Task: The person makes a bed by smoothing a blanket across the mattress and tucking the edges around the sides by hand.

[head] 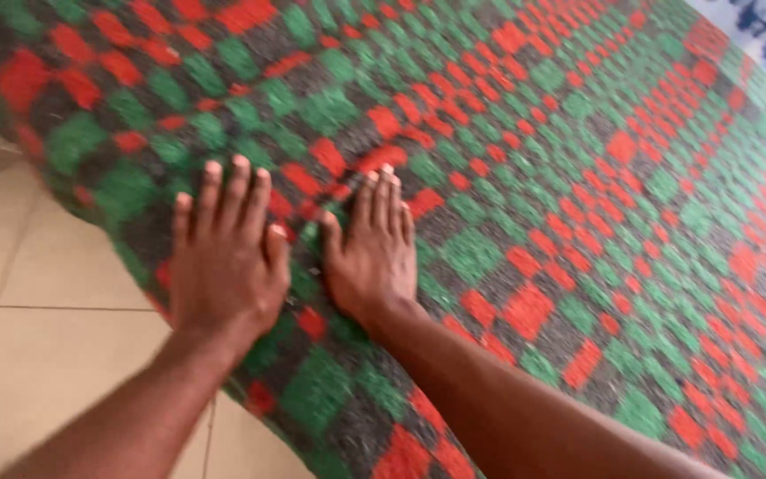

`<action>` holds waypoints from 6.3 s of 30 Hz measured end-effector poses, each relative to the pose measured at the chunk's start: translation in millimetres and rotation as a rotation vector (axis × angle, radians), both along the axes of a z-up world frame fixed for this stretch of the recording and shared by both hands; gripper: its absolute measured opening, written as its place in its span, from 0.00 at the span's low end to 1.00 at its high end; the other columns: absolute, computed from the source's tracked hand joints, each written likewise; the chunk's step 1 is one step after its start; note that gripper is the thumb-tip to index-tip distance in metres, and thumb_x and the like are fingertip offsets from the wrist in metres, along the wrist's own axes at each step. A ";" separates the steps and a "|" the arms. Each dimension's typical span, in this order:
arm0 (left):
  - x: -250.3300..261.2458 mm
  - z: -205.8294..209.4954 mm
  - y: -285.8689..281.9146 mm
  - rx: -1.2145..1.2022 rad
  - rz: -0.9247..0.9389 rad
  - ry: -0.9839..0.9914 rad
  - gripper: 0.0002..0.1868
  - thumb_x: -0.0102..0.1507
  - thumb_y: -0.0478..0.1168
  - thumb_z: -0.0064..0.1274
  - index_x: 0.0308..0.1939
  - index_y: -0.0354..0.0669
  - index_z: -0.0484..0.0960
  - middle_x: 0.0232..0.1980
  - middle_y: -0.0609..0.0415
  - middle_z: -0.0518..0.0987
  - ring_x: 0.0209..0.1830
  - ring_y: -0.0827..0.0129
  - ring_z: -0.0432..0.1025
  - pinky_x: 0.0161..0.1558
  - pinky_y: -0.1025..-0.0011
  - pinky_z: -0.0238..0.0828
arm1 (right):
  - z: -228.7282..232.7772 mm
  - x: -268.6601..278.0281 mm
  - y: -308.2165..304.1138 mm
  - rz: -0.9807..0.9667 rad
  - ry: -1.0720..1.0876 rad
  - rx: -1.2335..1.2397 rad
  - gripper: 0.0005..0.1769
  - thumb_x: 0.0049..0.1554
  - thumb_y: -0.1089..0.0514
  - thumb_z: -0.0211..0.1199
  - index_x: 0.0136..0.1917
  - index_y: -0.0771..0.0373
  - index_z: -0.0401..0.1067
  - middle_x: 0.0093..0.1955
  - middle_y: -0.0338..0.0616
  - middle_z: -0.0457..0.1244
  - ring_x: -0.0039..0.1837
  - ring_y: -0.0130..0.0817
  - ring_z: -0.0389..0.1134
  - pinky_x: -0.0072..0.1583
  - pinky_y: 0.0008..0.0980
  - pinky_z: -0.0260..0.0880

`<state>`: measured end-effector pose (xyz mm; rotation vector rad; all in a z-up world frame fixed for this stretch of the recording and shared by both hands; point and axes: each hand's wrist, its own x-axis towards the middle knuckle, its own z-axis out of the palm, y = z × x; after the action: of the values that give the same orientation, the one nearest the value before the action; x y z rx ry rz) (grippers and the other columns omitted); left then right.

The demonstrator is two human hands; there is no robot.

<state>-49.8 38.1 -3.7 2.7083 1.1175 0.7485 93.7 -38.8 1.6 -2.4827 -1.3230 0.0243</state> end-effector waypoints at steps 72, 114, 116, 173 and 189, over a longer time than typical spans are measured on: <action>21.1 -10.2 245.2 -0.279 0.318 -0.032 0.49 0.63 0.67 0.41 0.79 0.40 0.49 0.84 0.47 0.40 0.83 0.48 0.27 0.74 0.38 0.22 | 24.8 23.2 246.5 -0.031 0.031 -0.045 0.53 0.63 0.30 0.41 0.82 0.71 0.32 0.86 0.58 0.28 0.86 0.49 0.24 0.80 0.48 0.25; -27.7 67.2 513.6 -0.019 0.332 0.096 0.31 0.56 0.51 0.63 0.59 0.41 0.78 0.44 0.48 0.84 0.44 0.48 0.79 0.44 0.53 0.75 | 78.9 54.6 518.2 0.086 0.197 0.310 0.53 0.52 0.43 0.69 0.83 0.48 0.46 0.83 0.46 0.49 0.77 0.52 0.57 0.68 0.50 0.65; -30.6 77.1 518.0 -0.205 0.303 0.180 0.23 0.64 0.47 0.60 0.60 0.44 0.77 0.40 0.48 0.84 0.43 0.47 0.79 0.44 0.49 0.75 | 86.1 66.2 543.0 0.177 0.188 0.159 0.64 0.45 0.40 0.75 0.83 0.47 0.38 0.81 0.42 0.49 0.77 0.49 0.57 0.68 0.49 0.64; 131.6 40.9 521.5 0.022 -0.125 0.039 0.44 0.64 0.66 0.39 0.77 0.44 0.58 0.81 0.48 0.55 0.81 0.52 0.46 0.74 0.50 0.38 | 36.8 168.9 521.6 -0.202 -0.136 0.062 0.44 0.64 0.35 0.42 0.82 0.64 0.47 0.86 0.54 0.42 0.86 0.49 0.40 0.79 0.49 0.40; 242.3 35.8 503.9 0.072 -0.471 0.189 0.40 0.67 0.61 0.29 0.77 0.41 0.54 0.81 0.48 0.52 0.81 0.55 0.44 0.75 0.51 0.39 | 43.1 317.0 498.2 -0.705 -0.011 -0.083 0.44 0.66 0.34 0.33 0.82 0.66 0.32 0.87 0.52 0.28 0.86 0.44 0.27 0.81 0.45 0.26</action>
<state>192.6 542.0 32.2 2.9757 0.4435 0.4724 410.6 459.4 44.7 -2.8751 -0.3953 -0.0997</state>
